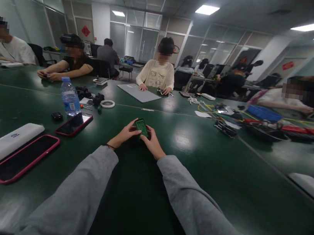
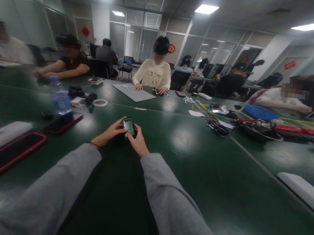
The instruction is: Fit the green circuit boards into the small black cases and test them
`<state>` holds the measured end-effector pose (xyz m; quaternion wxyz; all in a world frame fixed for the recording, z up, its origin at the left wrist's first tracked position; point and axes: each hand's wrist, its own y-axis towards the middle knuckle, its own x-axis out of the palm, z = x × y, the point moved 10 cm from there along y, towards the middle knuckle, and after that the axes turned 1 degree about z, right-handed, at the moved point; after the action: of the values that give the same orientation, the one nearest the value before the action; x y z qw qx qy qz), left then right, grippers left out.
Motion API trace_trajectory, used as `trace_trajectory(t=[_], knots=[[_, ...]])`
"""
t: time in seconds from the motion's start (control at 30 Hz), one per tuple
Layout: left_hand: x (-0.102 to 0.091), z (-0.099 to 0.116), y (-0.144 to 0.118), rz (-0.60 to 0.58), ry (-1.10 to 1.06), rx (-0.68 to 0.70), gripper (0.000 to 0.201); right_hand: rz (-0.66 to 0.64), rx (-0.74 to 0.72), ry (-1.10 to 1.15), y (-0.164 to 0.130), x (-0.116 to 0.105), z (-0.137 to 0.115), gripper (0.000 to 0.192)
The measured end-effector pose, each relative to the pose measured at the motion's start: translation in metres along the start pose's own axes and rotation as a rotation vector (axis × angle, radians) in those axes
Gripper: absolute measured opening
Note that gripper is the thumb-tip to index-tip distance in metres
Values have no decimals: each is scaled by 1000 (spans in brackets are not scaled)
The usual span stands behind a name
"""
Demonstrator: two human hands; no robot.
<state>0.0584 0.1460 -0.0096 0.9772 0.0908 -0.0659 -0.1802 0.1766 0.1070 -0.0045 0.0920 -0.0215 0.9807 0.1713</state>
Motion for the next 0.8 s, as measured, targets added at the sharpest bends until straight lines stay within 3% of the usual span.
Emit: trace_trajectory(t=[0.2,0.8], knots=[[-5,0,-3,89,-3,25,87,8,-44,-37,-1,0,-2,59],[-3,0,-3,79,-53,-26,86,24,-63,-106,-3,-2,-5,59]])
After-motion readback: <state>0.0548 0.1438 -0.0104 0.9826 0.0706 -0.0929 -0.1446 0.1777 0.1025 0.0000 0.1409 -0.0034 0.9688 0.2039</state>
